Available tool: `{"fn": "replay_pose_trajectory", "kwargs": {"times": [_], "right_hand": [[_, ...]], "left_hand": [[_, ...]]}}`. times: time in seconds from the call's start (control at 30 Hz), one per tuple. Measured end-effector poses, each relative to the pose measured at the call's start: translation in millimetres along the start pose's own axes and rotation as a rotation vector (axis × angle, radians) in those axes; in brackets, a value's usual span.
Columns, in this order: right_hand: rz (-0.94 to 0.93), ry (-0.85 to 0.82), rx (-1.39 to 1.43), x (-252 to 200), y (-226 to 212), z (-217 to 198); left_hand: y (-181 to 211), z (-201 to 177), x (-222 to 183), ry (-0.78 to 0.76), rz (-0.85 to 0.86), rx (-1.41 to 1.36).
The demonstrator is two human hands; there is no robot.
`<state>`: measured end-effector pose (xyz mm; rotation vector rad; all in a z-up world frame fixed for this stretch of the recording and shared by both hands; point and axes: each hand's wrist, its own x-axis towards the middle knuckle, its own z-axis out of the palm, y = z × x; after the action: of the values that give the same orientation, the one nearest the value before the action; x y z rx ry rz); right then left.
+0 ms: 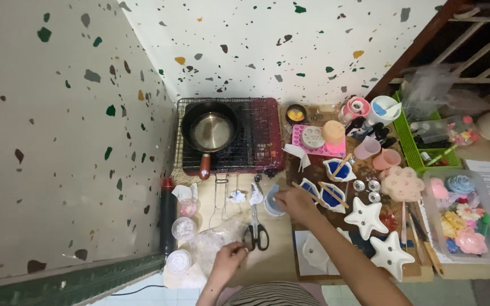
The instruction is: Pouring melted wax into molds and mixing ingredients to create candles.
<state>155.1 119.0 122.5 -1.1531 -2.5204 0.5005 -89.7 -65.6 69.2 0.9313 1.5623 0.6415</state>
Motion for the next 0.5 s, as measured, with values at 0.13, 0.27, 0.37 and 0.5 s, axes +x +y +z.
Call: {"fn": "replay_pose_trajectory", "kwargs": {"times": [0.13, 0.27, 0.37, 0.5], "right_hand": [[0.061, -0.066, -0.102, 1.7, 3.6, -2.8], [-0.024, -0.013, 0.106, 2.8, 3.7, -4.6], [0.021, 0.085, -0.046, 0.4, 2.5, -11.7], [0.13, 0.043, -0.052, -12.9, -0.1, -28.5]], "left_hand": [[11.3, -16.0, -7.5, 0.102, 0.012, -0.055], [-14.5, -27.5, -8.8, 0.164, 0.19, -0.056], [-10.5, -38.4, -19.2, 0.157, -0.064, -0.057], [-57.5, -43.0, -11.2, 0.148, -0.083, -0.178]]}}
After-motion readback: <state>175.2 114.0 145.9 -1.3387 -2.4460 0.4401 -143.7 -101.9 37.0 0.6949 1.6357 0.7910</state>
